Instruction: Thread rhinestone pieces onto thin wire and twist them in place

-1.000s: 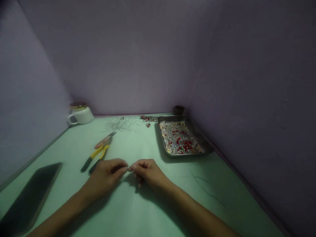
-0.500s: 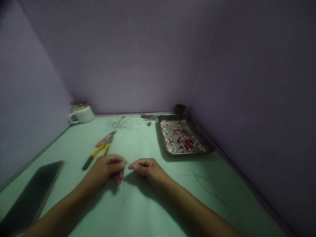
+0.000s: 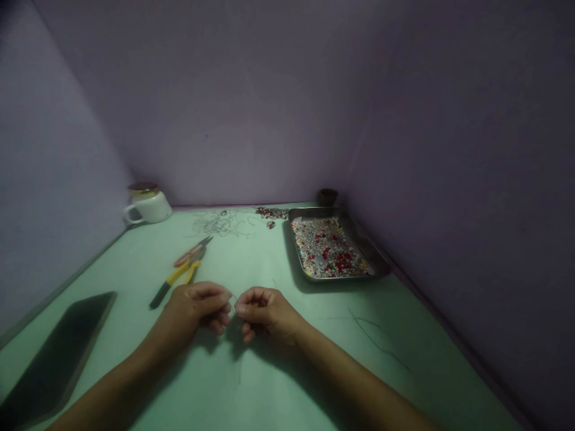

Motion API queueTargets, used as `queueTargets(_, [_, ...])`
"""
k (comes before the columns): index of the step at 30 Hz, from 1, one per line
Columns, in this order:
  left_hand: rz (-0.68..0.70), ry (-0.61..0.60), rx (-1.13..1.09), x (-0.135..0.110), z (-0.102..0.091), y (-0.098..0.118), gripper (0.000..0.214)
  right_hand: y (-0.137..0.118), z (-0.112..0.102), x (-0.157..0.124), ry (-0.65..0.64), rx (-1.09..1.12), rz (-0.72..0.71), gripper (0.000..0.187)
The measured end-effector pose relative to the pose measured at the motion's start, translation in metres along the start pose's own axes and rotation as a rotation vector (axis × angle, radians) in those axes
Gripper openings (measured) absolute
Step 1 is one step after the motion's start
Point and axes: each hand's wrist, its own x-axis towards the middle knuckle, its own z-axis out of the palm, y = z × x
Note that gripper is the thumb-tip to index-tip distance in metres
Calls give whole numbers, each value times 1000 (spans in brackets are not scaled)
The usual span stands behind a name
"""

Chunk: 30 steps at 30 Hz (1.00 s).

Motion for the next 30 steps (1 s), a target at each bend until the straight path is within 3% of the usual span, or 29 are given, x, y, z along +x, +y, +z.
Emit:
queueTargets(7, [-15, -28, -4, -3, 1, 1, 9, 5, -2, 2, -30, -74, -160, 19])
queueTargets(18, [88, 7, 197, -3, 2, 2, 17, 5, 5, -2, -140, 122, -93, 27])
queueTargets(25, [165, 8, 292, -8, 6, 3, 19, 8, 1, 2, -74, 100, -147, 25])
queueTargets(30, [297, 14, 382, -7, 4, -2, 17, 10, 1, 3, -46, 82, -151, 27])
